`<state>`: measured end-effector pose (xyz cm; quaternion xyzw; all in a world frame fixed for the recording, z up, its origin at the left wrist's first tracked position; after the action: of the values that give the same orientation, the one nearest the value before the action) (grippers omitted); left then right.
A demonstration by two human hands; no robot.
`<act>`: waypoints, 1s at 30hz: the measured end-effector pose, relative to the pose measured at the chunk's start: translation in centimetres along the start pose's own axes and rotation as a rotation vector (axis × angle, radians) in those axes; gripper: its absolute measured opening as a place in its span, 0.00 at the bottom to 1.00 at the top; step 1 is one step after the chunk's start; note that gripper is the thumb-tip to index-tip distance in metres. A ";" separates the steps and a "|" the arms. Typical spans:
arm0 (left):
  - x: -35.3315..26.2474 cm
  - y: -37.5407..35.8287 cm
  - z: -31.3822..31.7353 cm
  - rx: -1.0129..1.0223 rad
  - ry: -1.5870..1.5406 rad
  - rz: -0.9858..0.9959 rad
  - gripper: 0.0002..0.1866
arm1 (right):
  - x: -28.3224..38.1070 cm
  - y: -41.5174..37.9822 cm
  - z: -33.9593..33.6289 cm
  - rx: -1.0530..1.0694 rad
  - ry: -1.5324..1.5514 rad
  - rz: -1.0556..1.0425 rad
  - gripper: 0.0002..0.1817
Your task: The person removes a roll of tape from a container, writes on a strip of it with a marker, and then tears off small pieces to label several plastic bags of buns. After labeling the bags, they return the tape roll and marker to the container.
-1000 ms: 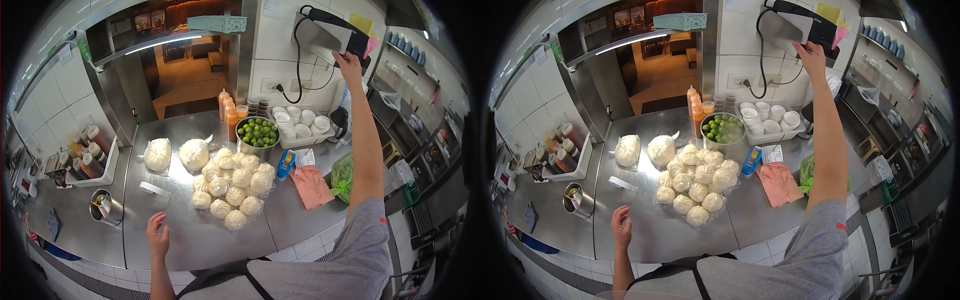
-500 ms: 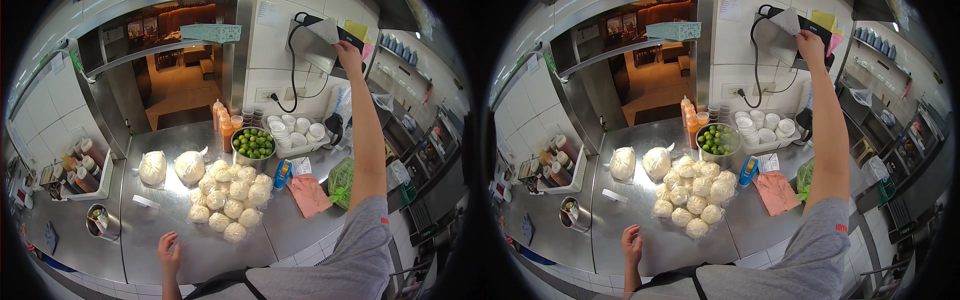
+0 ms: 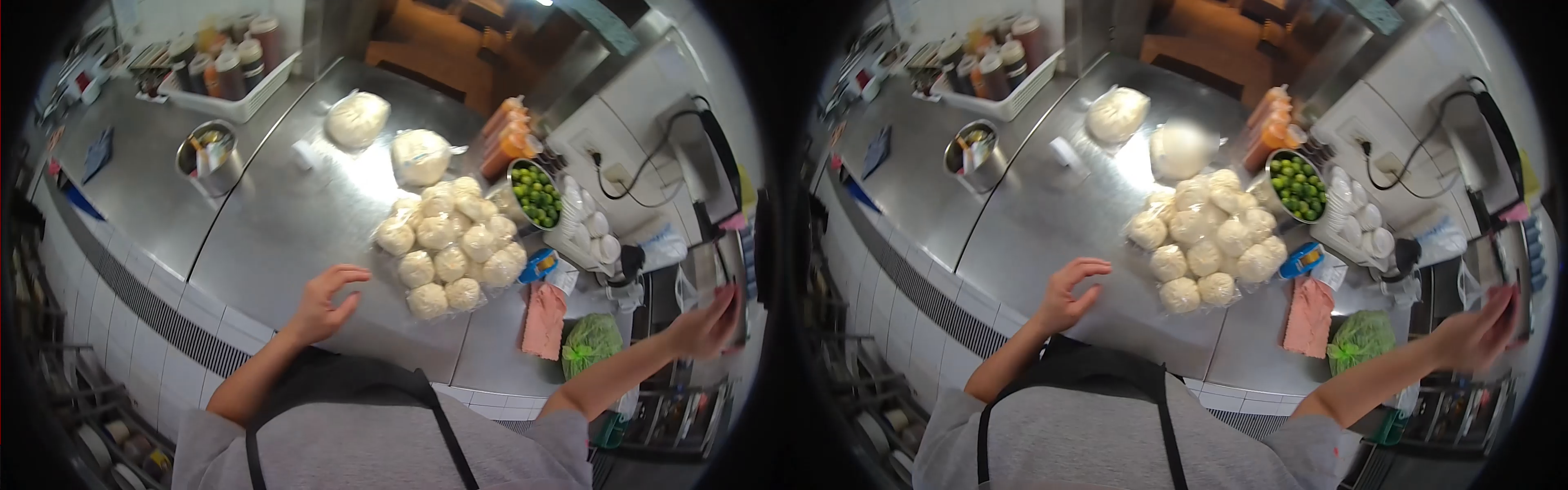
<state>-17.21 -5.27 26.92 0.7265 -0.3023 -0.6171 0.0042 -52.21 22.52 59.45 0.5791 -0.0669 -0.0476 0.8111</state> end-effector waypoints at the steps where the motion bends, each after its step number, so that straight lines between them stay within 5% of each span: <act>1: -2.2 0.2 0.5 -0.007 -0.006 0.052 0.17 | 3.3 -3.0 0.1 0.116 0.019 -0.097 0.11; 2: -4.8 0.7 0.4 -0.117 0.036 0.123 0.19 | 5.2 -7.6 2.5 0.328 0.422 0.388 0.08; 3: -7.0 0.8 0.1 -0.223 0.079 0.199 0.21 | 12.7 -11.6 5.5 0.535 0.636 0.260 0.09; 5: -7.7 1.3 1.1 -0.114 0.183 0.236 0.20 | 15.5 -22.7 8.2 0.941 0.694 0.719 0.08; 8: -5.7 0.7 2.7 0.136 0.265 0.155 0.16 | 17.8 -31.9 10.0 0.764 0.989 1.525 0.07; 10: -3.6 0.4 2.5 0.177 0.260 -0.060 0.10 | 22.5 -36.8 10.8 0.984 1.052 1.794 0.16; 16: -2.4 0.2 1.5 0.120 -0.014 -0.216 0.12 | 28.6 -39.0 11.9 0.862 1.403 2.228 0.20; 22: -2.8 2.1 -2.2 0.018 -0.098 -0.241 0.14 | 31.8 -37.9 15.5 0.909 1.521 2.275 0.21; 23: -2.4 1.6 -3.2 0.010 -0.098 -0.242 0.14 | 32.0 -37.8 16.5 0.921 1.465 2.230 0.22; 24: -0.7 0.0 -3.7 0.070 -0.155 -0.373 0.14 | 27.5 -35.9 18.9 0.861 1.052 1.867 0.23; 25: 0.9 -1.6 -4.0 0.132 -0.215 -0.505 0.15 | 23.8 -36.0 23.3 0.552 1.729 1.946 0.21; 26: 2.1 -2.1 -5.0 0.134 -0.215 -0.508 0.15 | 22.3 -37.5 26.0 0.550 1.726 1.949 0.21; 28: 5.3 -2.8 -9.0 -0.130 0.189 -0.411 0.12 | 19.1 -40.2 29.4 0.851 1.130 1.525 0.14; 30: 6.1 -0.2 -11.1 -0.353 0.583 -0.098 0.08 | 24.4 -47.7 30.3 1.460 1.027 1.277 0.11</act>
<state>-6.82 -11.90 23.98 0.8741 -0.1415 -0.4258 0.1862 -33.06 -24.99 25.31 0.7294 -0.0205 0.6791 0.0795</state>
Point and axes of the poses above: each hand's wrist, its own y-axis towards the middle knuckle, its own z-axis out of the palm, x = y × z, the point moved 10 cm from there along y, towards the middle knuckle, and after that the axes turned 9 degrees about -x, right-handed, at the moved point
